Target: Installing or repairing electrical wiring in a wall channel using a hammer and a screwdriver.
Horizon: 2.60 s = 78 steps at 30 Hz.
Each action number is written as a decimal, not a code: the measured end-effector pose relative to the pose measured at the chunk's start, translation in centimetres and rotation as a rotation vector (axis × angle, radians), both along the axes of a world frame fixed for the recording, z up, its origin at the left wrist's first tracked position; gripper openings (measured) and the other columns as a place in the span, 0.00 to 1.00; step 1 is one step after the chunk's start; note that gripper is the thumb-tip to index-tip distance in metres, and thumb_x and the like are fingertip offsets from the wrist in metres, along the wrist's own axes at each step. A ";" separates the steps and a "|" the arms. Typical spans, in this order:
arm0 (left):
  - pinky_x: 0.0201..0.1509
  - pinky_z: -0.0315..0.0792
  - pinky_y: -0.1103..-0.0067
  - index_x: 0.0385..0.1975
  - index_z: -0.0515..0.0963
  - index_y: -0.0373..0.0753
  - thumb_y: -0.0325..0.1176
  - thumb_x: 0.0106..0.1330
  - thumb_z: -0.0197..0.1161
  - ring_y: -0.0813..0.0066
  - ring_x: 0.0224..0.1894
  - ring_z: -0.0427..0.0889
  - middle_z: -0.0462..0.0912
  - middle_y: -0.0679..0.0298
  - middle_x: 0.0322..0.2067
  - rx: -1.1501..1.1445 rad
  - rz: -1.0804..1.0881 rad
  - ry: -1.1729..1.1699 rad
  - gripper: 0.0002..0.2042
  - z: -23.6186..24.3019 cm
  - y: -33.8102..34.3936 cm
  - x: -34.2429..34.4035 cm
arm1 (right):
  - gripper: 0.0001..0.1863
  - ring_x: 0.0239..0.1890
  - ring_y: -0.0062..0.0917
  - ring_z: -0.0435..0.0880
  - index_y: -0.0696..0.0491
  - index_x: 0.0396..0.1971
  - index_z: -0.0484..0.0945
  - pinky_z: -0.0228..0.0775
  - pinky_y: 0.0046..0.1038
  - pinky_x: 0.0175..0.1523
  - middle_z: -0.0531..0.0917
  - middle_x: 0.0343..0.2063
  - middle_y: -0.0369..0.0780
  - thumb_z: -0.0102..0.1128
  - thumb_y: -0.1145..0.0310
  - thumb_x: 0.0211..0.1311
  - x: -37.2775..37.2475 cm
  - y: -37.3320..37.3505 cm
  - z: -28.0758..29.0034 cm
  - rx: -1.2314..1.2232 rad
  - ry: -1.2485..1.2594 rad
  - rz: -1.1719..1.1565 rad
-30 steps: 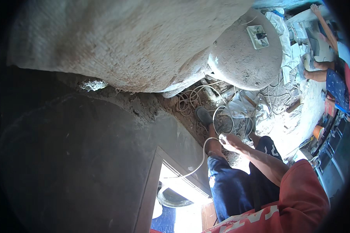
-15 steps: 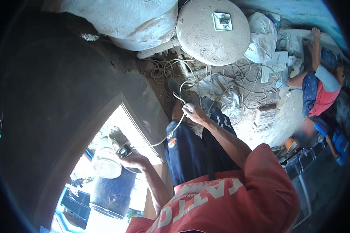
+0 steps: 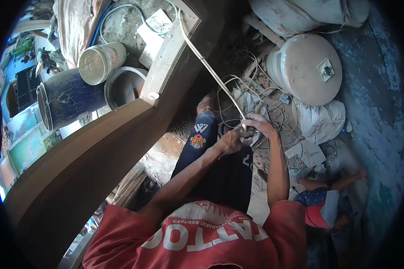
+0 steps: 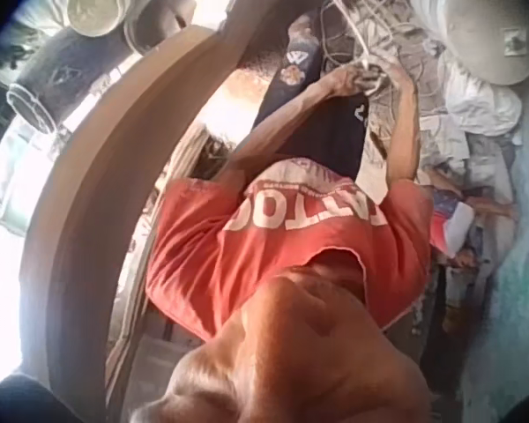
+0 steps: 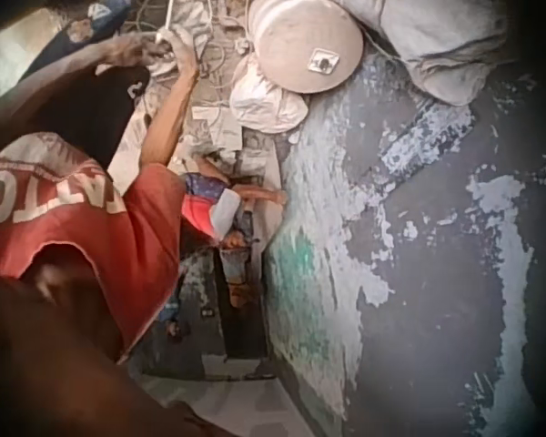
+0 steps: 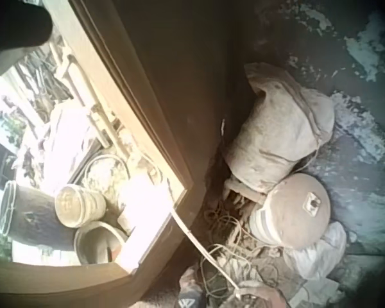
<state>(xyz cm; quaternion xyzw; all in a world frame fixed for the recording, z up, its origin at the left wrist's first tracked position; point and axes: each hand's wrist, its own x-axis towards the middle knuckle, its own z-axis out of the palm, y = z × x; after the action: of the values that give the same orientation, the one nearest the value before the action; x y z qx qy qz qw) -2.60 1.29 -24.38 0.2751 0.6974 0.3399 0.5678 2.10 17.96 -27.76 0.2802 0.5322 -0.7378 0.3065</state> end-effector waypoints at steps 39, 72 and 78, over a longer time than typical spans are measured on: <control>0.43 0.70 0.69 0.40 0.72 0.33 0.33 0.58 0.54 0.54 0.40 0.76 0.76 0.50 0.35 -0.731 0.526 0.277 0.13 -14.7 -32.3 11.8 | 0.08 0.35 0.27 0.75 0.59 0.32 0.73 0.64 0.26 0.43 0.78 0.29 0.42 0.50 0.71 0.56 17.1 -7.7 -26.5 0.996 -0.228 -0.855; 0.49 0.66 0.62 0.58 0.51 0.30 0.42 0.48 0.63 0.52 0.36 0.77 0.78 0.52 0.33 -0.643 0.262 0.773 0.40 -42.4 -13.5 -1.0 | 0.15 0.08 0.14 0.56 0.47 0.18 0.61 0.49 0.18 0.15 0.56 0.08 0.28 0.44 0.59 0.64 14.7 -20.6 -15.3 -0.546 -0.526 -1.199; 0.49 0.67 0.64 0.47 0.66 0.31 0.41 0.53 0.60 0.48 0.43 0.74 0.74 0.44 0.41 -0.579 0.888 0.677 0.25 -37.6 -19.2 3.1 | 0.16 0.07 0.17 0.58 0.47 0.19 0.63 0.53 0.19 0.15 0.56 0.05 0.28 0.42 0.55 0.64 17.1 -24.2 -15.0 -0.642 -0.420 -1.306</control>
<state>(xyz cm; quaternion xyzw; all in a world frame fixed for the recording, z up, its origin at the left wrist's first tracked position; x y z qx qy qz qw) 0.55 -17.92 -62.03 -0.1132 0.9501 0.2347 0.1716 19.23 -6.28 -42.75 0.5702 -0.0524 -0.8193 -0.0311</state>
